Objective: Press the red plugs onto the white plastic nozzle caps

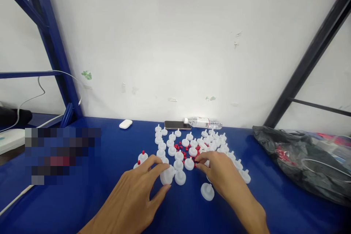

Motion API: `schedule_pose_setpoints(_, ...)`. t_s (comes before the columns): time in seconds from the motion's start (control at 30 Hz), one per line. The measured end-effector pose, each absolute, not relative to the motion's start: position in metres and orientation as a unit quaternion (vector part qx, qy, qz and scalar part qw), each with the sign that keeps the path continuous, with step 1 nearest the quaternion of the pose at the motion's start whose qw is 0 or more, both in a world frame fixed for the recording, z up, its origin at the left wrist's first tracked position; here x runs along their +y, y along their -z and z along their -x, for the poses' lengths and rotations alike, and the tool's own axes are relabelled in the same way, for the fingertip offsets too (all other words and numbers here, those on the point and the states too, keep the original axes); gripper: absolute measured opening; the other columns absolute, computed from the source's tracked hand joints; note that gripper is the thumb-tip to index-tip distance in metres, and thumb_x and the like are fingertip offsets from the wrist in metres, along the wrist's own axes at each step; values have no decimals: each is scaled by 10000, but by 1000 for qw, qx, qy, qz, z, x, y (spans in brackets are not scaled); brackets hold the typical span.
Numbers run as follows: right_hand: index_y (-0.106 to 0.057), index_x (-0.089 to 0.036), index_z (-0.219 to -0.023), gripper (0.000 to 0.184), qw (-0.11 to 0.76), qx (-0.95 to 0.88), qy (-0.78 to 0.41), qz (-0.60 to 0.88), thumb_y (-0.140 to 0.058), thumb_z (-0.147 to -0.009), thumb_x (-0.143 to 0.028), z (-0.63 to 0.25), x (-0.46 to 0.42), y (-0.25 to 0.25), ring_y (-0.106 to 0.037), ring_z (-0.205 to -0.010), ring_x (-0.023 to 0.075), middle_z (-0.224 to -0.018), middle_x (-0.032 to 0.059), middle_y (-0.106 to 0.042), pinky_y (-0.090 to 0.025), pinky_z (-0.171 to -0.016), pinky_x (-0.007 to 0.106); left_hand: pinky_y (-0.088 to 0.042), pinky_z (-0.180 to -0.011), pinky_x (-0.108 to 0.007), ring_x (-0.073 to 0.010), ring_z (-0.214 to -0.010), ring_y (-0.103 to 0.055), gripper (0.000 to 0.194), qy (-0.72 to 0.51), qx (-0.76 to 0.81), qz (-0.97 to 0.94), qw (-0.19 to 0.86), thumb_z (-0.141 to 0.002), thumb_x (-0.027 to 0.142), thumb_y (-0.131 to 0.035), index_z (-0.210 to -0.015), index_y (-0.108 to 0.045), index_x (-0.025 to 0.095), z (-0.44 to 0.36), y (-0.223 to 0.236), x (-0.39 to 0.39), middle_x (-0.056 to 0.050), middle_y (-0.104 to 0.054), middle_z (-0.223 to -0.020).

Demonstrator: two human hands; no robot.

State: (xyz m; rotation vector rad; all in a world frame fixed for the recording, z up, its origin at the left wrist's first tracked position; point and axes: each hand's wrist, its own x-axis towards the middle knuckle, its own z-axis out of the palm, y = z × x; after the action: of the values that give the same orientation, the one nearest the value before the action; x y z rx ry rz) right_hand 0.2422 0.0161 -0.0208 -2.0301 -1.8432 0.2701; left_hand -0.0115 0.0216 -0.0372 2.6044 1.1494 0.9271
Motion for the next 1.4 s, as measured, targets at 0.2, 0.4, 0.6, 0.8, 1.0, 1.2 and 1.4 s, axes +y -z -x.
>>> schedule_pose_setpoints(0.2, -827, -233, -993, 187, 134, -660, -103, 732, -691, -895, -152, -238, 23, 21, -735, -1007, 284, -1004, 61, -817, -448, -782, 321, -588, -772, -372, -223, -819, -730, 265, -285, 394, -868, 104, -934, 298, -606, -1197, -639, 315, 10, 44, 25, -1, -744, -1070)
schedule_pose_setpoints(0.4, -805, -214, -881, 161, 128, -651, -99, 741, -686, -888, -106, -232, 23, 21, -730, -956, 261, -963, 74, -800, -436, -768, 313, -590, -754, -393, -228, -800, -727, 231, -270, 394, -871, 116, -942, 273, -552, -1154, -644, 295, 8, 41, 25, -13, -736, -1101)
schedule_pose_setpoints(0.6, -760, -201, -855, 192, 184, -650, -105, 729, -608, -921, -105, -236, 22, 22, -729, -886, 256, -903, 71, -794, -453, -747, 329, -587, -687, -355, -228, -818, -735, 289, -270, 397, -874, 76, -968, 285, -511, -1227, -639, 297, 8, 41, 23, -37, -731, -1144)
schedule_pose_setpoints(0.8, -736, -239, -1070, 180, 354, -650, -185, 647, -614, -939, -255, -234, 17, 12, -728, -858, 222, -935, 28, -801, -492, -780, 335, -567, -618, -310, -199, -789, -734, 317, -282, 390, -875, 47, -991, 294, -502, -1286, -618, 293, 7, 43, 25, -39, -711, -1156)
schedule_pose_setpoints(1.0, -795, -275, -1022, 215, 429, -651, -254, 572, -649, -939, -409, -219, 4, -4, -672, -851, 194, -984, 9, -787, -504, -803, 319, -591, -613, -314, -207, -802, -745, 338, -297, 384, -873, 36, -999, 308, -528, -1324, -608, 263, 8, 43, 26, -54, -709, -1175)
schedule_pose_setpoints(1.2, -795, -231, -904, 106, 451, -654, -346, 500, -772, -862, -325, -215, 1, -4, -700, -869, 179, -906, 11, -783, -537, -830, 272, -582, -543, -296, -149, -623, -700, 347, -337, 359, -869, 46, -1001, 326, -555, -1338, -613, 266, 6, 43, 26, -50, -712, -1183)
schedule_pose_setpoints(1.4, -814, -219, -869, 127, 452, -645, -372, 490, -829, -818, -334, -213, 0, -1, -720, -835, 186, -853, 22, -789, -558, -786, 269, -517, -420, -232, -135, -616, -695, 347, -368, 344, -862, 59, -980, 293, -573, -1321, -635, 289, 5, 37, 21, -35, -731, -1163)
